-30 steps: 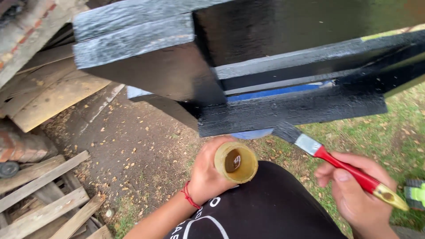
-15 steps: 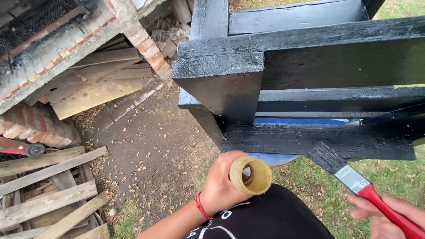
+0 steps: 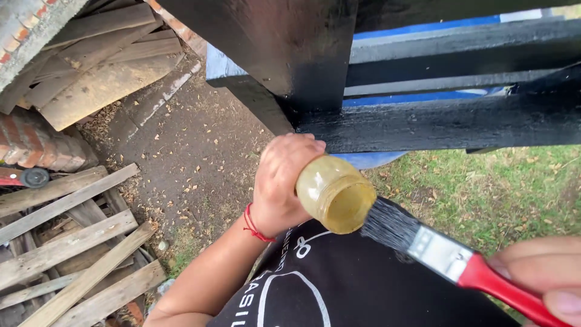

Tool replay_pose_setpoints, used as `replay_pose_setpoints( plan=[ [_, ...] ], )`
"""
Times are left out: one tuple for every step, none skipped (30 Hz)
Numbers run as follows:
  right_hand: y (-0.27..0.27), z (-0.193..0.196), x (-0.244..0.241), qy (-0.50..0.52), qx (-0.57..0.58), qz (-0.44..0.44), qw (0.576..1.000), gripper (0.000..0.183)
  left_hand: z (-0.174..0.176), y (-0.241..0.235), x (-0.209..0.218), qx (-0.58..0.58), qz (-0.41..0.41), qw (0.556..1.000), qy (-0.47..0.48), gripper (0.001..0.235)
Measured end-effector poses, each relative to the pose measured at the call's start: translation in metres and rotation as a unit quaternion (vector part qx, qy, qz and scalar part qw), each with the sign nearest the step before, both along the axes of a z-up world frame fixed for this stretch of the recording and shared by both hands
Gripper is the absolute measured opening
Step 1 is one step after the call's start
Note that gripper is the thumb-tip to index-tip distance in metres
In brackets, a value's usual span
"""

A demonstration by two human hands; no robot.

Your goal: Painting a wooden structure with black paint using a paintbrush

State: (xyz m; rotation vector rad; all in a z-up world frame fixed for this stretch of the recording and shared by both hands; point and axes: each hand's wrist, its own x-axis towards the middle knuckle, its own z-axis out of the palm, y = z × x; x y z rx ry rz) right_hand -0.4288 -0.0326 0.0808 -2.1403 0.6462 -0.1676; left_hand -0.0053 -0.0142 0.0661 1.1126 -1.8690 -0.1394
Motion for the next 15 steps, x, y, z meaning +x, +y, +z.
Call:
replay_pose_setpoints(
  plan=[
    [0.009,0.008,0.023,-0.098,-0.123,-0.018,0.987,0.042,0.003,-0.001,0.000,-0.020,0.004,1.000,-0.009,0.037],
    [0.018,0.017,0.046,-0.192,-0.242,-0.039,0.950,0.065,0.006,-0.003,0.000,-0.040,0.008,0.999,-0.019,0.034],
    [0.020,0.028,0.065,-0.193,-0.239,-0.042,0.951,0.065,0.008,-0.004,0.001,-0.037,0.006,0.999,-0.019,0.034],
    [0.021,0.039,0.083,-0.186,-0.257,-0.070,0.946,0.060,0.010,-0.006,0.001,-0.052,0.002,0.998,-0.026,0.030],
    [0.023,0.051,0.102,-0.178,-0.274,-0.100,0.940,0.055,0.012,-0.008,0.001,-0.069,-0.002,0.997,-0.032,0.026],
    [0.021,0.056,0.114,-0.178,-0.273,-0.104,0.940,0.055,0.013,-0.006,0.002,-0.066,-0.006,0.997,-0.033,0.026],
    [0.018,0.062,0.126,-0.168,-0.278,-0.109,0.939,0.047,0.013,-0.006,0.002,-0.065,-0.002,0.997,-0.042,0.024],
    [0.015,0.067,0.137,-0.158,-0.284,-0.113,0.939,0.040,0.013,-0.007,0.002,-0.063,0.001,0.997,-0.051,0.023],
    [0.013,0.074,0.142,-0.157,-0.284,-0.117,0.939,0.040,0.013,-0.006,0.002,-0.063,-0.002,0.997,-0.051,0.023],
    [0.012,0.080,0.146,-0.162,-0.295,-0.110,0.935,0.041,0.012,-0.006,0.001,-0.062,0.005,0.997,-0.055,0.023],
    [0.010,0.087,0.151,-0.168,-0.306,-0.101,0.932,0.043,0.012,-0.006,0.001,-0.060,0.013,0.996,-0.058,0.024],
    [0.010,0.088,0.153,-0.167,-0.306,-0.103,0.932,0.043,0.013,-0.007,0.002,-0.060,0.012,0.996,-0.057,0.024],
    [0.009,0.090,0.155,-0.173,-0.304,-0.101,0.931,0.041,0.014,-0.007,0.002,-0.062,0.012,0.996,-0.062,0.023],
    [0.009,0.091,0.158,-0.180,-0.303,-0.100,0.931,0.039,0.015,-0.006,0.002,-0.063,0.012,0.996,-0.066,0.022],
    [0.012,0.082,0.151,-0.179,-0.302,-0.101,0.931,0.039,0.015,-0.007,0.003,-0.063,0.011,0.996,-0.066,0.022]
  ],
)
